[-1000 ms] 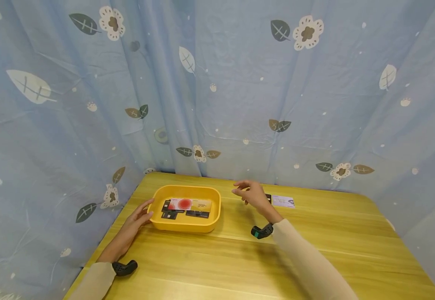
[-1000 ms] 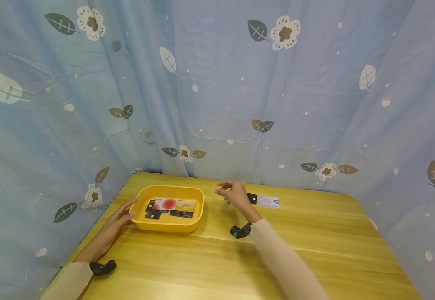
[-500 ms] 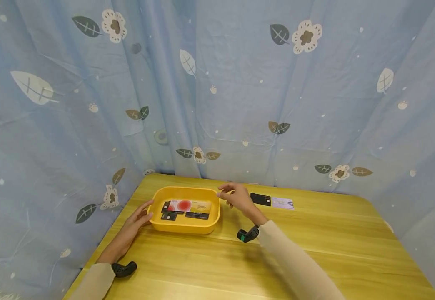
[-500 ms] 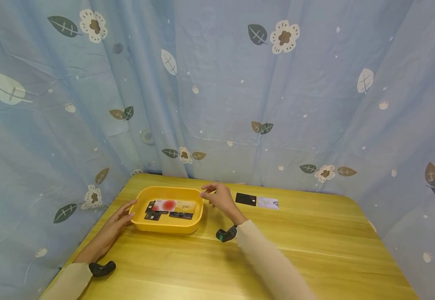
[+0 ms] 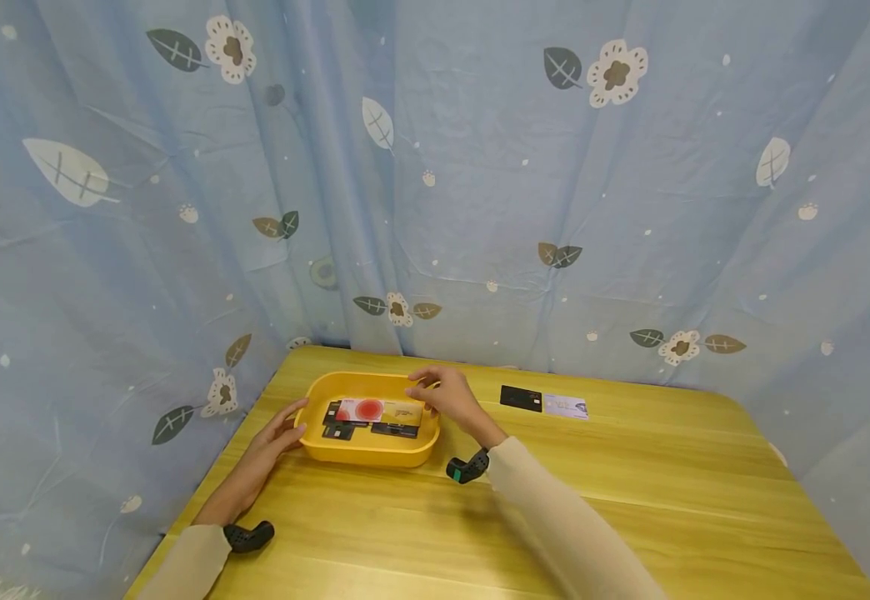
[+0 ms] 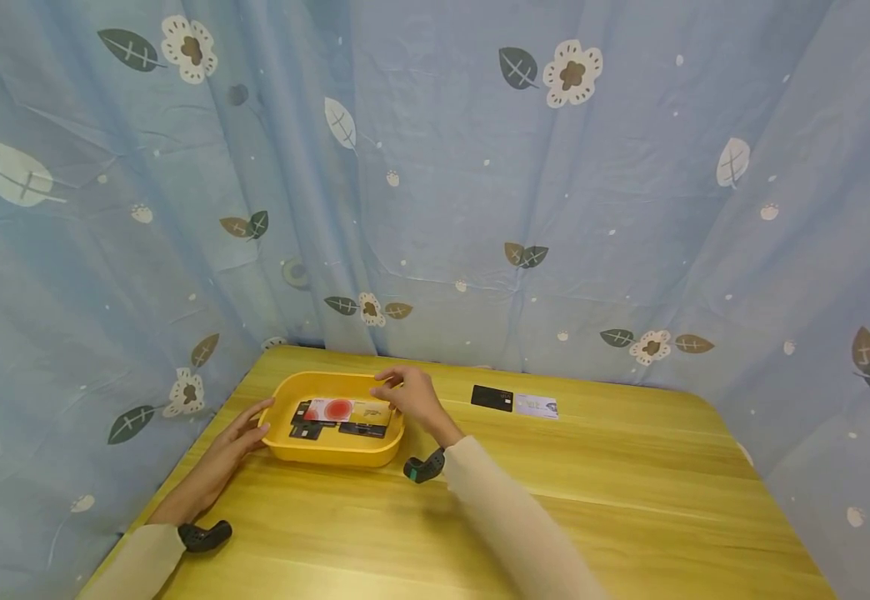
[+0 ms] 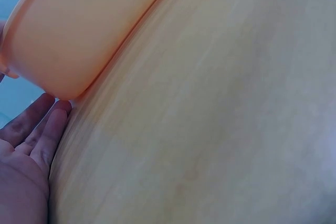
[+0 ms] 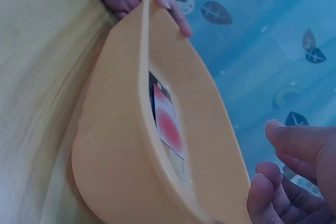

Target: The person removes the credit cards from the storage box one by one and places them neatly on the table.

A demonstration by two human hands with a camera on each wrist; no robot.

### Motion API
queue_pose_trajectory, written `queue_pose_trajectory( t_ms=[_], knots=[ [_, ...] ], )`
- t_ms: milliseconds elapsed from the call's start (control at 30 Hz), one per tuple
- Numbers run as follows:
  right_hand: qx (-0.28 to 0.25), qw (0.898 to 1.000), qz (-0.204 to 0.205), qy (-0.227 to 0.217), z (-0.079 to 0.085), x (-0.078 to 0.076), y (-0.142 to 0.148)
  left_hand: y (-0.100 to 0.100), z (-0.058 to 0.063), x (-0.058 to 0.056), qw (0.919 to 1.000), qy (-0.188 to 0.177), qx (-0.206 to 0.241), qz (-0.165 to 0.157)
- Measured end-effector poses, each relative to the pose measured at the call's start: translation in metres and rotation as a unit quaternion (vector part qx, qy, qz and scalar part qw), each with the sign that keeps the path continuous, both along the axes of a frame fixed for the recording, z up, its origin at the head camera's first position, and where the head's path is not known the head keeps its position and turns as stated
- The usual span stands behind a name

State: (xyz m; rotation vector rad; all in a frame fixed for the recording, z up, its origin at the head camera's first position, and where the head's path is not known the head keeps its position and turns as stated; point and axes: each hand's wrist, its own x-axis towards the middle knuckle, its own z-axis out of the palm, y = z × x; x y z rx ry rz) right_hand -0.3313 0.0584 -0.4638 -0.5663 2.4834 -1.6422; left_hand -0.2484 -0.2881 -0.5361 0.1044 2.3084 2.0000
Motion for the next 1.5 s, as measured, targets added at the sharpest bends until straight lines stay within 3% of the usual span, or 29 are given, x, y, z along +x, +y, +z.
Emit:
queue_pose_trajectory(
  t_ms=[233,500,900,1233,1500],
  knots=[
    [-0.015,0.999,0.022,-0.028,-0.009,-0.001,-0.015,0.001,0.001,0.000,0.9999,-0.009,-0.005,0.007],
    [-0.039,0.996,0.021,-0.079,-0.011,-0.002,-0.031,0.000,0.001,0.000,0.9999,-0.011,-0.006,0.011],
    [-0.087,0.981,0.001,-0.171,-0.021,-0.006,-0.052,0.000,0.001,-0.001,0.9998,-0.016,-0.003,0.012],
    [-0.041,0.988,-0.012,-0.150,-0.029,-0.008,-0.062,0.002,0.003,-0.002,0.9998,-0.017,-0.006,0.013],
    [0.045,0.991,-0.049,-0.113,-0.038,-0.010,-0.069,0.003,0.003,-0.001,0.9994,-0.028,-0.007,0.018]
  ],
)
